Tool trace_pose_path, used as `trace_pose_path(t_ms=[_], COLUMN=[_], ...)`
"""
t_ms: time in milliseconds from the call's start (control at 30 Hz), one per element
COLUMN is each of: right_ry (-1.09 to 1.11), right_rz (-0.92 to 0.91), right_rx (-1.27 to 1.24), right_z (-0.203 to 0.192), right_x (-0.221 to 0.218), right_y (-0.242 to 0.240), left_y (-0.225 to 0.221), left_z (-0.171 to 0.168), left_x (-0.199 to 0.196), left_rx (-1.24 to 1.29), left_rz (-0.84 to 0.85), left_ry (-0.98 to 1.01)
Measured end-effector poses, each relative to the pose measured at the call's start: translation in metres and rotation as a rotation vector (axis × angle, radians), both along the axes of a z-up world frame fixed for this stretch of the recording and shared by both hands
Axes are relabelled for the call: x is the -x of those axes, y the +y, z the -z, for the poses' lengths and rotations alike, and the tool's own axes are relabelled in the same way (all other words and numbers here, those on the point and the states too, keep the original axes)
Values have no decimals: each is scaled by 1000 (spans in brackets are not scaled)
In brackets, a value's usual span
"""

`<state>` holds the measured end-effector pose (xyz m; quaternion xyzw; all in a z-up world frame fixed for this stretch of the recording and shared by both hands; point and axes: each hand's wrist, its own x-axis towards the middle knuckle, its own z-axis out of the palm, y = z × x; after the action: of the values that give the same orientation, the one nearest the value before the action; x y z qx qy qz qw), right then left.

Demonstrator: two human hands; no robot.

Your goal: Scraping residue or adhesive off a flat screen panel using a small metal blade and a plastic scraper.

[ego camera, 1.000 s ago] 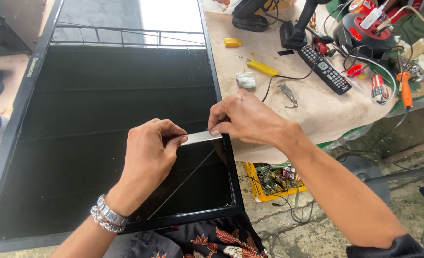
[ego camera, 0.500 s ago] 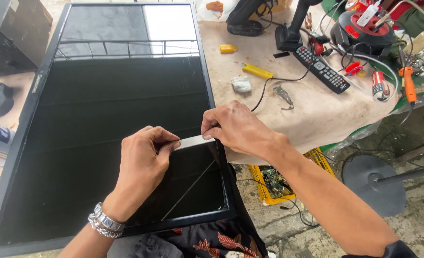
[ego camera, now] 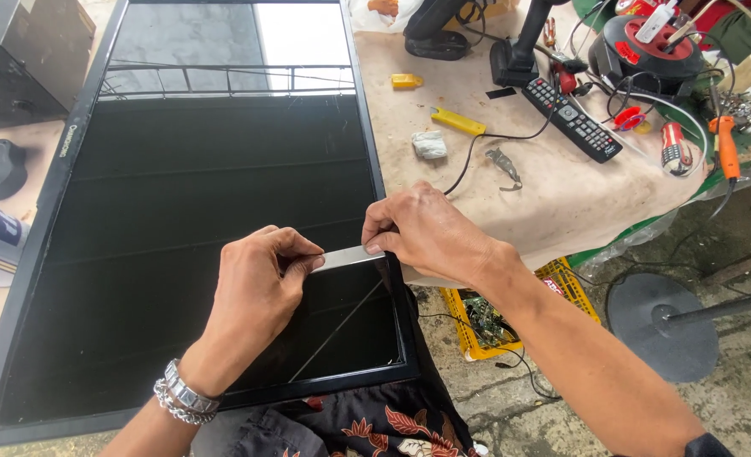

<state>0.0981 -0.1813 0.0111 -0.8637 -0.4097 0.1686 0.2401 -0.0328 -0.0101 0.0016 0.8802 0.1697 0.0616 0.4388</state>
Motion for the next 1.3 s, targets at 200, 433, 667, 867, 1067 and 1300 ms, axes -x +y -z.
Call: trace_pose_path(t_ms=[200,433,667,867,1067,1300], right_ry=[40,20,46,-60,-23,22], right_rz=[-3,-10,0,-58,-118,-165], right_rx=[37,57,89,-9,-36,-48], right_z=[-3,-12,-18,-5,-8,-11], right_x=[8,23,43,51,62,71], right_y=[-3,-7,-15,-26,-34,-40], left_y=[-1,-4,-5,-9,-11,-12], left_z=[-2,-2,-1,12,11,14], left_x=[5,16,25,37,46,56], left_rx=[-8,15,7,-38,-16,-21], left_rz=[24,36,67,51,79,115], left_ry=[19,23,15,2,53,49])
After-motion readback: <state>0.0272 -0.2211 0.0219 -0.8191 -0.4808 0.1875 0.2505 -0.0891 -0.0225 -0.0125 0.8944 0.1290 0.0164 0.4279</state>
